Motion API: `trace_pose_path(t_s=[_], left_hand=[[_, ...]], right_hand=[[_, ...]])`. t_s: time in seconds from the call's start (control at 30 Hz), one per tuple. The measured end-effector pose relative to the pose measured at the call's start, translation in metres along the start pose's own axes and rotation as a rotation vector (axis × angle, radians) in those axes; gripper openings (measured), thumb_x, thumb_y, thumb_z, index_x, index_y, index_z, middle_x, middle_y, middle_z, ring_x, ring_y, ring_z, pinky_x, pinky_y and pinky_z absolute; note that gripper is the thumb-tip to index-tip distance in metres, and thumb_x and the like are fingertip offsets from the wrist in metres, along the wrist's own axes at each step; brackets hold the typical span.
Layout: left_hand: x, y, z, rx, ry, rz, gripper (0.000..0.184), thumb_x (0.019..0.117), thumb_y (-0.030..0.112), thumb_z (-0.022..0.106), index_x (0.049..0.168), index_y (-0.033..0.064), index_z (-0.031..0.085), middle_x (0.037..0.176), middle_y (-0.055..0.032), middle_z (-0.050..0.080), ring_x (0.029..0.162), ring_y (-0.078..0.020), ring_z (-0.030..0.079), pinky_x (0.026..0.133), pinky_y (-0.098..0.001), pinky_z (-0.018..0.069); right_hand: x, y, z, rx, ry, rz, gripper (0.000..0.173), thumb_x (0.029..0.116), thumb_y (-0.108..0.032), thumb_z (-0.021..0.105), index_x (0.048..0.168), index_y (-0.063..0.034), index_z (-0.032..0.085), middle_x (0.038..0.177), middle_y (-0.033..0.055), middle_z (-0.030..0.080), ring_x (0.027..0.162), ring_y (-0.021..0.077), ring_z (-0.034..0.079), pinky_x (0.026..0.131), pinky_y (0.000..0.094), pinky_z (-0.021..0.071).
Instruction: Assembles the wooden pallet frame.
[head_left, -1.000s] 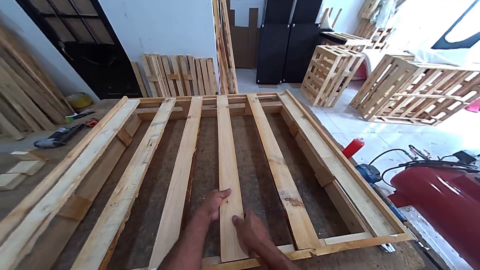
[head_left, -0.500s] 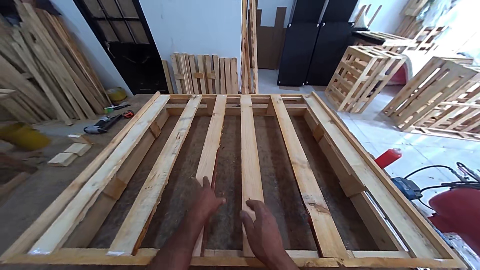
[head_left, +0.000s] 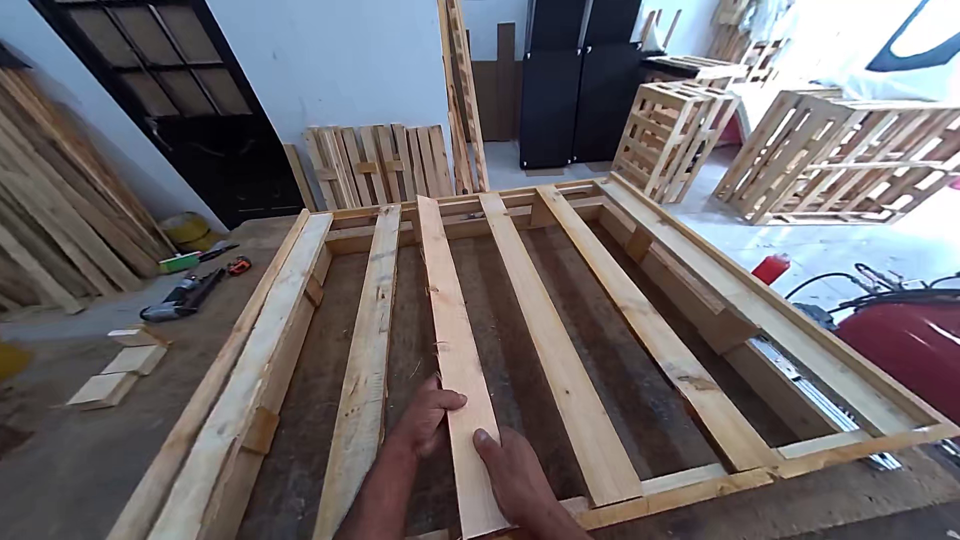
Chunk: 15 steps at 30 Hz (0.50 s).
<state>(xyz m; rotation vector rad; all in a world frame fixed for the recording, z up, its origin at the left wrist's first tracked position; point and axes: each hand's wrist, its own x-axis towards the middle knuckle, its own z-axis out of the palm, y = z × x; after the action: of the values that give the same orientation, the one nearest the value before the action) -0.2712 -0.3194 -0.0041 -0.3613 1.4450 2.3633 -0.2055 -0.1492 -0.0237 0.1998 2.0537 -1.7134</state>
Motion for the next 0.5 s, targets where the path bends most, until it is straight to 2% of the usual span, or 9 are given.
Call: trace_pose_path(t_s=[0.03,0.1,0.17,0.33,0.5], left_hand=[[0.001,-0.005,-0.008,-0.049,-0.012,-0.009,0.049,0.0890,-0.006,0.055,0.136,-0.0054,0.043,0.113,-0.0285,0.069,0.099,-0.0378,0.072,0.085,-0.0530,0.0621],[0.005,-0.010,-0.015,-0.077,-0.016,-0.019,0.040,0.1045,0.006,0.050,0.142,-0.0047,0.041,0.117,-0.0300,0.068,0.104,-0.0411,0.072,0.089,-0.0553,0.0615],[0.009,-0.012,-0.017,-0.090,0.017,-0.035,0.040,0.1103,0.019,0.046,0.143,-0.0039,0.042,0.116,-0.0307,0.069,0.103,-0.0430,0.072,0.088,-0.0560,0.0622],[0.015,-0.016,-0.020,-0.116,0.103,-0.072,0.042,0.1100,0.023,0.048,0.143,-0.0030,0.043,0.115,-0.0293,0.070,0.101,-0.0423,0.073,0.085,-0.0553,0.0637],[0.020,-0.023,-0.023,-0.037,0.174,-0.126,0.042,0.1087,0.026,0.052,0.139,-0.0028,0.047,0.114,-0.0265,0.071,0.100,-0.0385,0.074,0.085,-0.0530,0.0639]], right_hand=[[-0.001,0.001,0.005,-0.030,0.038,0.021,0.045,0.0997,-0.052,0.056,0.110,-0.0097,0.066,0.089,0.0047,0.074,0.080,0.0176,0.074,0.075,0.0415,0.0632],[-0.004,-0.004,0.013,-0.087,0.077,0.064,0.044,0.0988,-0.053,0.057,0.111,-0.0108,0.066,0.090,0.0040,0.074,0.081,0.0176,0.074,0.076,0.0421,0.0628],[-0.006,-0.012,0.018,-0.148,0.105,0.104,0.044,0.0992,-0.053,0.056,0.112,-0.0112,0.065,0.090,0.0040,0.074,0.082,0.0177,0.074,0.076,0.0421,0.0624],[-0.004,-0.023,0.018,-0.337,0.057,0.146,0.051,0.1000,-0.057,0.053,0.119,-0.0101,0.062,0.096,0.0075,0.072,0.088,0.0213,0.073,0.081,0.0454,0.0601],[0.005,-0.016,0.011,-0.501,-0.049,0.172,0.059,0.1024,-0.060,0.044,0.125,-0.0077,0.059,0.106,0.0127,0.070,0.100,0.0274,0.071,0.086,0.0506,0.0577]])
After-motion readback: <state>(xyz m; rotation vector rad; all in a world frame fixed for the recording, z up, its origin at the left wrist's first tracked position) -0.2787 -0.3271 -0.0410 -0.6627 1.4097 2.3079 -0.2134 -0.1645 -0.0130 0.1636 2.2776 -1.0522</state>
